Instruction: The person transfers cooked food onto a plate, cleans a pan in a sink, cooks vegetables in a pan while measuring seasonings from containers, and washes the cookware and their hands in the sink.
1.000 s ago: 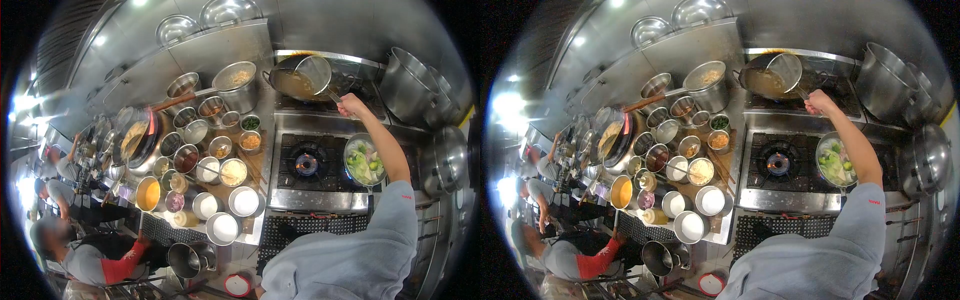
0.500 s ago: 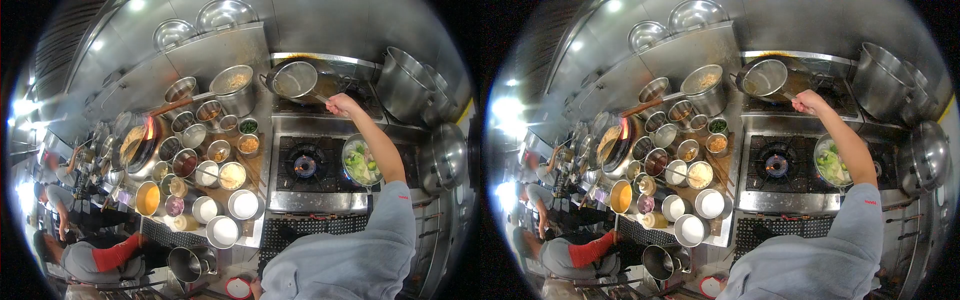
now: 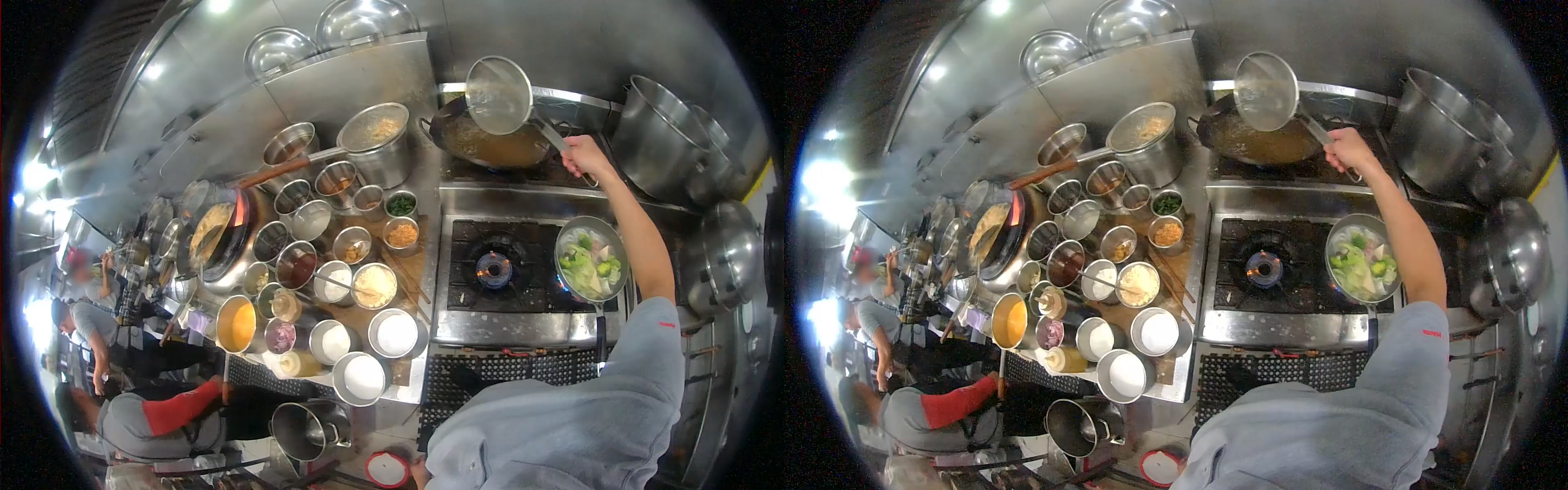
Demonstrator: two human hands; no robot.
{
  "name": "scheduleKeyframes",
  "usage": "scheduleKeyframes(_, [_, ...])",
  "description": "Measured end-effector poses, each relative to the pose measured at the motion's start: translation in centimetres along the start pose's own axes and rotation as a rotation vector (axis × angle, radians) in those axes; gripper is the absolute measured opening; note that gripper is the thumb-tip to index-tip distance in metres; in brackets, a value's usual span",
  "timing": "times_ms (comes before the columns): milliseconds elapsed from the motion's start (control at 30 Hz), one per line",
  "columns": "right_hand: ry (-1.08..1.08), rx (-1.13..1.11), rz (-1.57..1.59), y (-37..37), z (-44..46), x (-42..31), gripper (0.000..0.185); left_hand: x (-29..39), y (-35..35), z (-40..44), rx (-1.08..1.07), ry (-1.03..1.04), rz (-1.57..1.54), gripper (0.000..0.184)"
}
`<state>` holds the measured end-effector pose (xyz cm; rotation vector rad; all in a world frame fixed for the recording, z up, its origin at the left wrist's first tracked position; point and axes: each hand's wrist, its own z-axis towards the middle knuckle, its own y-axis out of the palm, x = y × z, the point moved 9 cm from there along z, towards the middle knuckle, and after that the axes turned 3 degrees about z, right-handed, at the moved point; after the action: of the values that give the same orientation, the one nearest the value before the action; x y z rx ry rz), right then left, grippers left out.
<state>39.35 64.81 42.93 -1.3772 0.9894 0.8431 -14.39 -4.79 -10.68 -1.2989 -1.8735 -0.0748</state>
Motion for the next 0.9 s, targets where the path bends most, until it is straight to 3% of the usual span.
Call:
scheduleKeyframes(67, [-0.072,0.071,-0.199,-2.4,-0.4,-0.3,0.010,0.0,0.2,-0.5,-0.004,-0.019,0.001,0.027])
scheduleKeyframes(200, [-0.177,0.107,-0.063,-3.9,-2.9,-1.0,0.012,0.5,0.0,-0.2,-0.006,-0.042,0.041,0.036])
scheduleKeyframes(267, [-0.070,0.167,0.180,-2.2,-2.6,0.3,0.020,-1.1,0.6,0.2,-0.010,-0.078,0.086,0.041])
scheduleKeyframes(300, [-0.051,-0.014,0.302,-0.9,-0.4,2.1,0.028,0.6,0.8,-1.0,-0.094,-0.005,0.480,0.043])
scheduleKeyframes(333, [-0.055,-0.008,0.361,1.2,-0.5,1.5,0.028,4.5,-0.5,-3.7,0.051,-0.056,0.464,0.044])
scheduleKeyframes(400, [0.022,-0.053,0.570,6.5,-0.1,0.2,0.027,2.2,0.5,-2.6,0.024,-0.244,0.122,0.042])
scheduleKeyframes(433, [0.000,-0.149,0.627,8.8,1.3,0.2,0.026,1.1,0.6,-0.9,0.115,-0.105,0.211,0.041])
scheduleKeyframes(467, [-0.016,-0.294,0.683,12.7,3.7,0.3,0.025,4.0,0.3,-2.5,0.149,-0.024,0.307,0.040])
scheduleKeyframes(500, [0.006,-0.298,0.746,16.8,5.7,-0.4,0.025,2.3,1.2,-1.2,0.187,-0.003,0.309,0.038])
scheduleKeyframes(533, [0.036,-0.305,0.805,20.2,7.8,-0.9,0.025,5.9,-0.1,-4.2,0.232,0.012,0.303,0.036])
scheduleKeyframes(633, [0.083,-0.671,0.830,33.4,22.2,-0.1,0.024,4.2,-0.2,-7.1,0.380,-0.095,0.016,0.032])
scheduleKeyframes(700, [0.156,-0.812,0.890,41.7,24.6,-1.8,0.025,2.2,-1.2,-10.6,0.479,-0.163,-0.105,0.031])
scheduleKeyframes(800, [0.207,-0.628,0.977,48.0,25.0,-4.1,0.038,-2.6,0.1,-17.3,0.671,-0.267,-0.218,0.028])
scheduleKeyframes(900, [0.206,-0.746,1.177,50.9,19.3,-8.1,0.043,-10.5,4.6,-24.1,0.733,-0.493,-0.317,0.027])
